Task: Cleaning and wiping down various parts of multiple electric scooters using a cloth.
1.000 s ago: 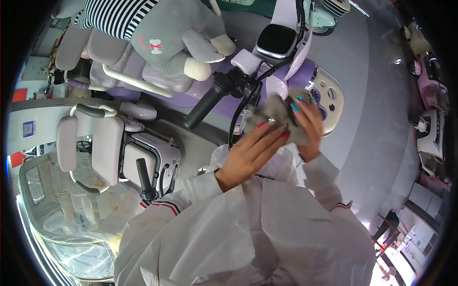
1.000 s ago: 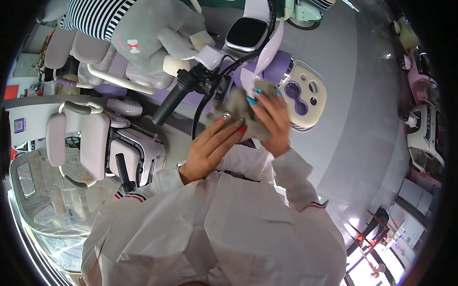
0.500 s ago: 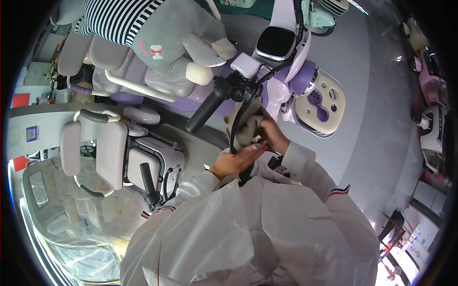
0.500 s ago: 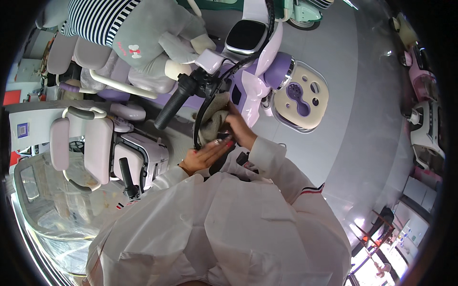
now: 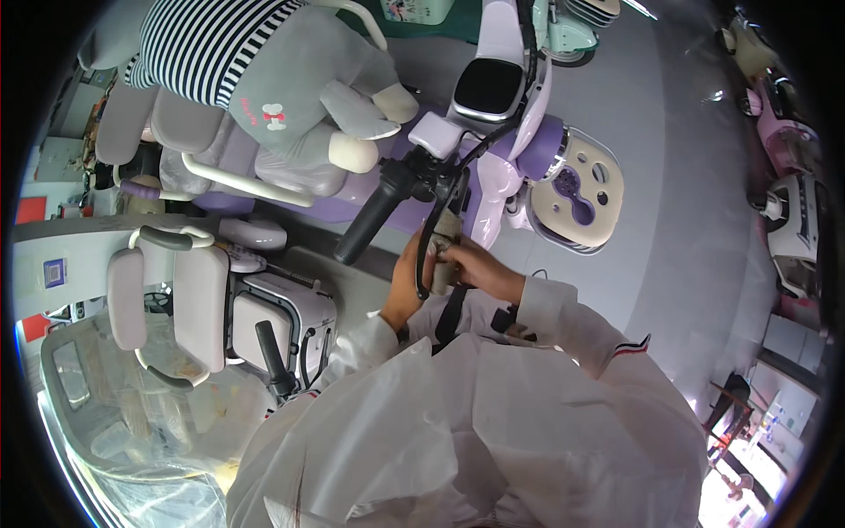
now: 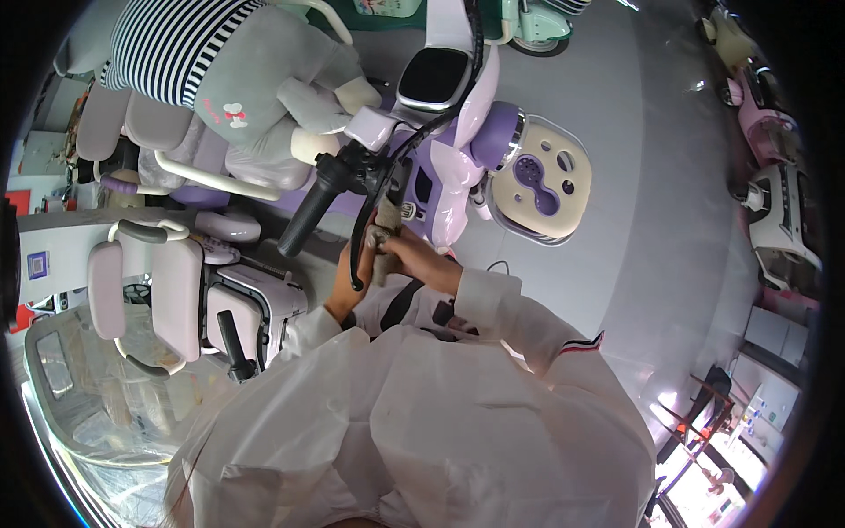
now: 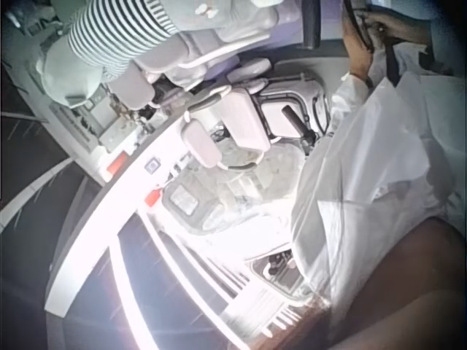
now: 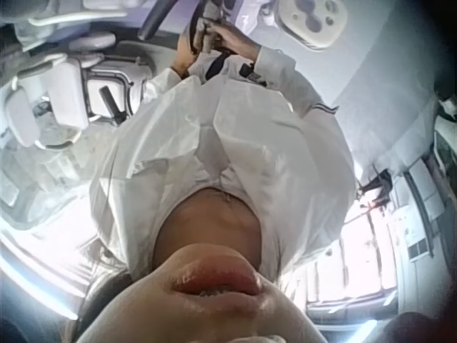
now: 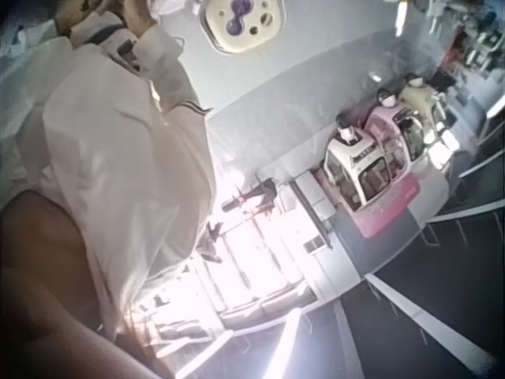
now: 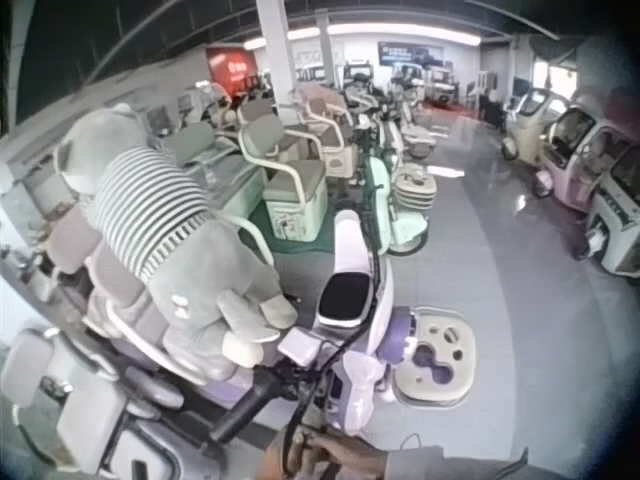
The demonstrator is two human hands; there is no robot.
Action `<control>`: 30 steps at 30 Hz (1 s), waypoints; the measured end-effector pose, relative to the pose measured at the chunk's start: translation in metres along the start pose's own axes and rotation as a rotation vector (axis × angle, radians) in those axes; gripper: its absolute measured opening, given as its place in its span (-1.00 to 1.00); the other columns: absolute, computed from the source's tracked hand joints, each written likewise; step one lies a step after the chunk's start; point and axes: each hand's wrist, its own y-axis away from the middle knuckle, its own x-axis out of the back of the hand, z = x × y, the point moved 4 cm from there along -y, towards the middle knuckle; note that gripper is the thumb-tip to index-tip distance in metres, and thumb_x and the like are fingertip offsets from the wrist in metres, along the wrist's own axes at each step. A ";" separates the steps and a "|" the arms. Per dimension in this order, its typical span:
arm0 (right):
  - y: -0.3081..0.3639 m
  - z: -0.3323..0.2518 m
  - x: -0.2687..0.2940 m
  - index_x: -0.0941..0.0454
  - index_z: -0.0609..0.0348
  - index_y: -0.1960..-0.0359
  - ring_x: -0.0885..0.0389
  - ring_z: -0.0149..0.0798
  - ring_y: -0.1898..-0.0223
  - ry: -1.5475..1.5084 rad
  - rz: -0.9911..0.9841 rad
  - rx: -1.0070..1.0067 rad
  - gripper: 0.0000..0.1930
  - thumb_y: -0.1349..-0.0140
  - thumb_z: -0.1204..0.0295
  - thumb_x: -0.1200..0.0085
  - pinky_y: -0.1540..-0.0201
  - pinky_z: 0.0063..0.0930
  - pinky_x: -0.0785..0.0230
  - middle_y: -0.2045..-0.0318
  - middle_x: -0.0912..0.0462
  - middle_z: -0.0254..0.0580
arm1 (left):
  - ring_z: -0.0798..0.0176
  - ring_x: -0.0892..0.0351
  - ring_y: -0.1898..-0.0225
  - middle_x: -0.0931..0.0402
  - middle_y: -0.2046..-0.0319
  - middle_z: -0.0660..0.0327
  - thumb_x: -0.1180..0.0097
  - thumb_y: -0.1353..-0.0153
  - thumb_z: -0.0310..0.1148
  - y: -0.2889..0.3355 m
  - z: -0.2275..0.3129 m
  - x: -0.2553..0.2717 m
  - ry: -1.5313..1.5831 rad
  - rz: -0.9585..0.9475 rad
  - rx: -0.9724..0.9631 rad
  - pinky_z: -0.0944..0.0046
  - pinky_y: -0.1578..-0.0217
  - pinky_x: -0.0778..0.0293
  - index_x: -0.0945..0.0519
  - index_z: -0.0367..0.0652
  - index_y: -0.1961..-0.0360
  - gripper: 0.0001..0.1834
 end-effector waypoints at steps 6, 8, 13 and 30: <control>0.016 -0.002 -0.008 -0.16 0.14 -0.18 -0.43 -0.34 0.03 0.083 0.242 0.071 -0.48 -0.29 0.12 0.13 0.11 -0.42 -0.44 0.03 -0.39 -0.24 | -0.03 -0.30 -0.20 -0.29 -0.16 -0.11 0.00 -0.21 -0.35 -0.001 0.016 0.012 -0.132 -0.038 -0.084 0.17 -0.15 -0.22 -0.22 -0.27 -0.22 -0.44; 0.019 0.003 0.009 -0.32 0.17 -0.04 -0.44 -0.43 0.17 0.173 0.284 0.041 -0.53 -0.29 0.05 0.11 0.24 -0.56 -0.39 0.15 -0.45 -0.29 | -0.01 -0.45 -0.05 -0.44 -0.01 -0.09 -0.11 -0.15 -0.32 -0.001 0.012 0.015 0.039 -0.114 0.015 0.17 -0.03 -0.33 -0.33 -0.29 -0.13 -0.47; 0.044 -0.008 0.034 -0.49 0.19 0.25 -0.38 -0.55 0.37 0.537 -0.025 0.062 -0.67 -0.22 0.15 -0.08 0.33 -0.55 -0.27 0.41 -0.48 -0.41 | 0.03 -0.52 0.16 -0.50 0.20 -0.06 -0.16 -0.09 -0.30 0.029 0.006 0.002 -0.187 -0.079 0.095 0.18 0.14 -0.39 -0.42 -0.32 0.07 -0.57; 0.139 -0.093 0.141 -0.41 0.20 0.07 -0.47 -0.42 0.24 0.737 -0.421 0.002 -0.63 -0.09 0.39 -0.19 0.17 -0.50 -0.33 0.30 -0.58 -0.25 | 0.43 -0.40 0.15 -0.44 0.24 0.30 -0.10 -0.15 -0.51 -0.021 0.066 -0.148 0.539 -0.240 0.383 0.40 0.10 -0.31 -0.44 -0.20 0.06 -0.70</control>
